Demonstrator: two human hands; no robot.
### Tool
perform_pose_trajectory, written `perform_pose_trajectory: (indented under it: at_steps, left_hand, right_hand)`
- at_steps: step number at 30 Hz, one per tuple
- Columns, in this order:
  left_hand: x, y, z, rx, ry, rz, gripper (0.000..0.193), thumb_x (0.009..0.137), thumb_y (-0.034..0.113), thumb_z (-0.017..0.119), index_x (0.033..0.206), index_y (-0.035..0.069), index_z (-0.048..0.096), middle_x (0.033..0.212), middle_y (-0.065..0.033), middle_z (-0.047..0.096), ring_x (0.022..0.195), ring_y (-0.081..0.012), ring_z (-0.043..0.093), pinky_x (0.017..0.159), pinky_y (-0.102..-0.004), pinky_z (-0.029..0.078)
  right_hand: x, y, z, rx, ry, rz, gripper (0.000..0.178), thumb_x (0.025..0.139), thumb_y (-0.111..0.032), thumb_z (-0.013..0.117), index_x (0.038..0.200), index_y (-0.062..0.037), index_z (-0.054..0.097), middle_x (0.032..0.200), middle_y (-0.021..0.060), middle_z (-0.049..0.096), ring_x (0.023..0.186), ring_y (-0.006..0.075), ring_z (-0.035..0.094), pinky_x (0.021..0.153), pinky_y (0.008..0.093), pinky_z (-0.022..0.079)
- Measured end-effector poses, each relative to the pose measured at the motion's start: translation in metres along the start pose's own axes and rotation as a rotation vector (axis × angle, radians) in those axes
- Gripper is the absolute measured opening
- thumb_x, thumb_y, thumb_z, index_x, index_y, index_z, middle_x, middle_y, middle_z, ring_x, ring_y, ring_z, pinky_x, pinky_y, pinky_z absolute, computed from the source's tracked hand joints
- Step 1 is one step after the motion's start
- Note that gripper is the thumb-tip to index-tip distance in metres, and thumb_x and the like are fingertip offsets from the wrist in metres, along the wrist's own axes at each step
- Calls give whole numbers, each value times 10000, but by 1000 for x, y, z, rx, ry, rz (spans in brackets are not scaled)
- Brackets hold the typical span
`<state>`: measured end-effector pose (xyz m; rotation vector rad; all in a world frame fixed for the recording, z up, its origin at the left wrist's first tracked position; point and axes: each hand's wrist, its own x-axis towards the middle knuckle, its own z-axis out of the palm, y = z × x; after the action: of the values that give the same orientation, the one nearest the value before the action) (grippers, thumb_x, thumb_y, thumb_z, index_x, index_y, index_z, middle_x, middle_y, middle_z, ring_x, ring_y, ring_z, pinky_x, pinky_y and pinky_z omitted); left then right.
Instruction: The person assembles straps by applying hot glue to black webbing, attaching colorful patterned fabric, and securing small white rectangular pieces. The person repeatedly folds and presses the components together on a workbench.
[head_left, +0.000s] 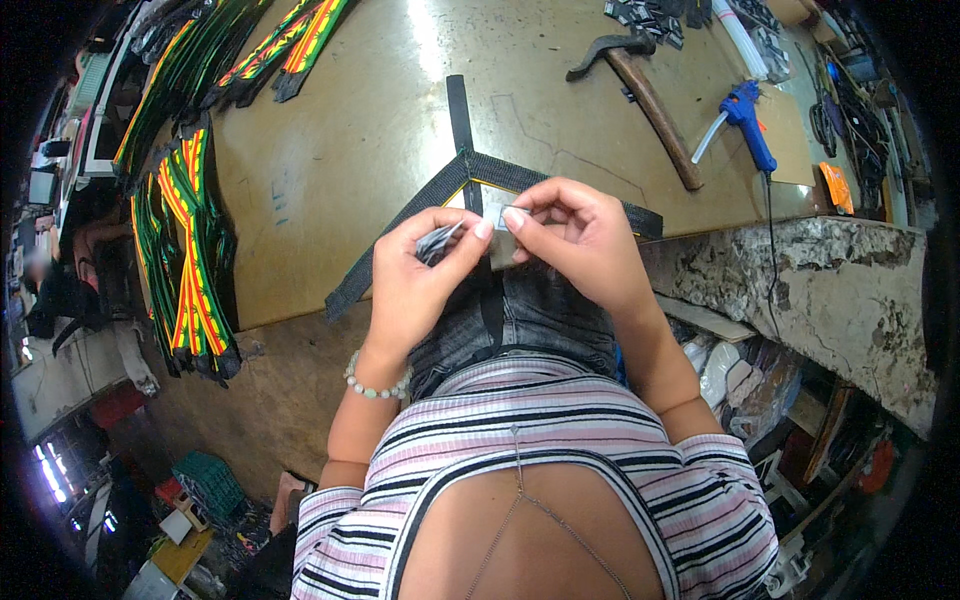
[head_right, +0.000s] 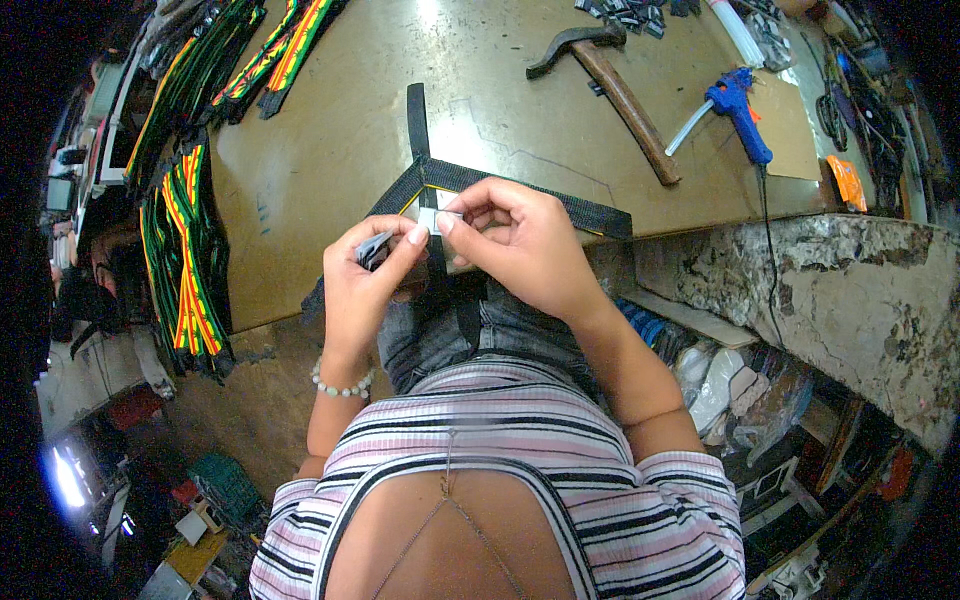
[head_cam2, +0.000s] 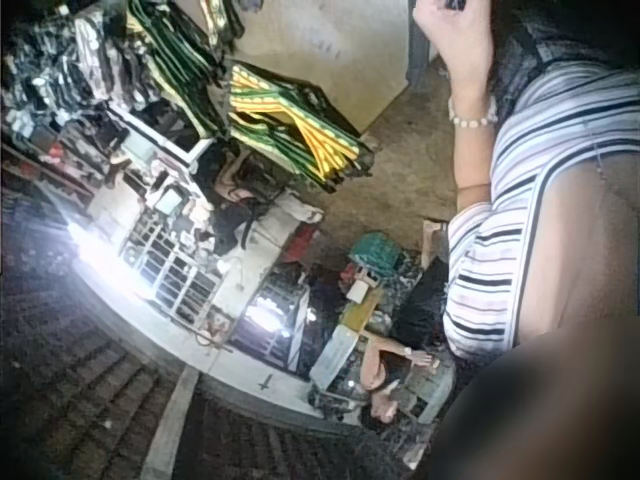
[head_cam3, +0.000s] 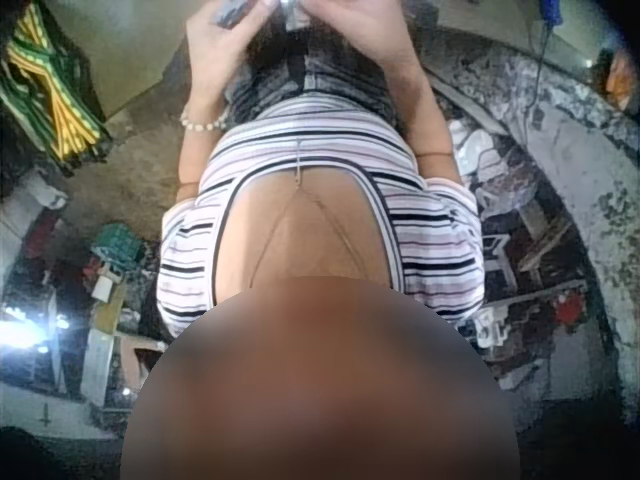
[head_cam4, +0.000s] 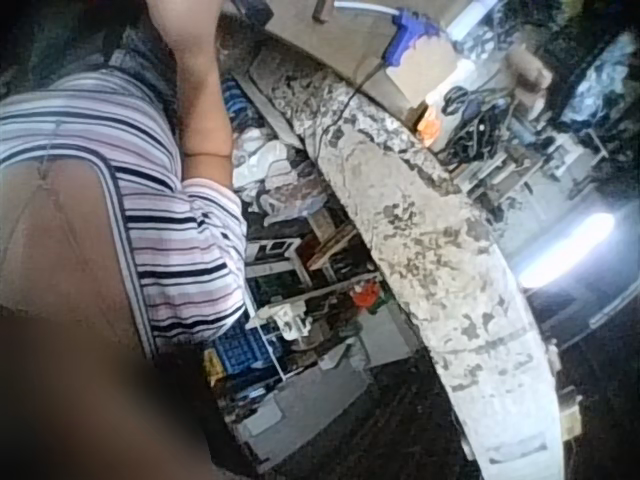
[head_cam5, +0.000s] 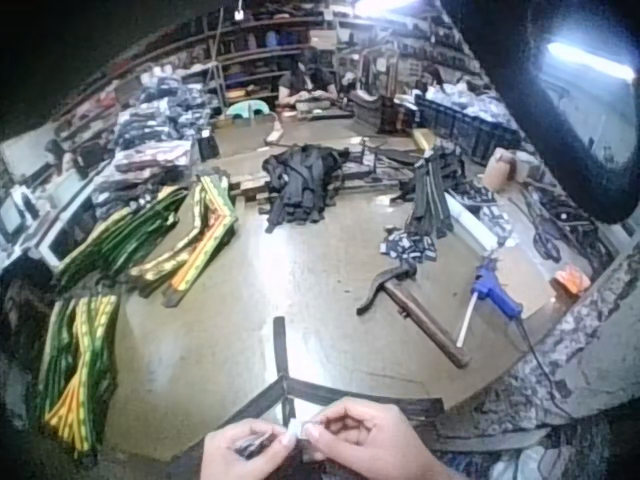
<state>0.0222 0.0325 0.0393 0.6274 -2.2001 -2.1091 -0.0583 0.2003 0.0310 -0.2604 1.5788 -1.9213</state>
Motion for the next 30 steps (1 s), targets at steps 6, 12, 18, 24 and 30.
perform_pose_trajectory:
  at_steps: [6,12,18,24,30]
  left_hand:
    - [42,-7,-3,452,152,282,216,830,167,776,900,-31,727,708,-148,700,642,-94,628,607,-274,505]
    - [58,-9,-4,494,147,132,254,826,194,779,855,-45,700,698,-145,696,643,-103,631,608,-278,507]
    - [63,-9,-6,442,221,185,303,819,193,796,877,-11,580,732,-99,678,645,-111,609,599,-288,498]
    - [59,-10,-3,445,225,222,226,841,134,773,929,6,608,774,-69,646,717,-98,583,671,-257,483]
    - [34,-9,-26,632,25,559,232,743,-9,754,960,37,686,943,-105,644,860,-251,659,762,-327,521]
  right_hand:
    - [43,-5,-5,-695,64,-225,252,872,-214,729,843,29,669,705,110,669,654,142,650,611,300,525]
    - [64,1,-2,-885,121,-167,251,816,-235,740,767,-1,664,690,175,672,647,324,678,633,400,535]
    - [65,-1,-3,-894,100,-98,262,802,-247,753,736,-11,659,700,177,677,654,341,677,630,414,532]
    - [66,0,-3,-899,96,-116,262,791,-254,757,737,-16,663,700,177,677,668,341,680,640,420,531]
    - [68,3,-5,-906,107,-118,256,780,-257,758,738,-20,672,708,185,678,686,349,681,662,427,536]
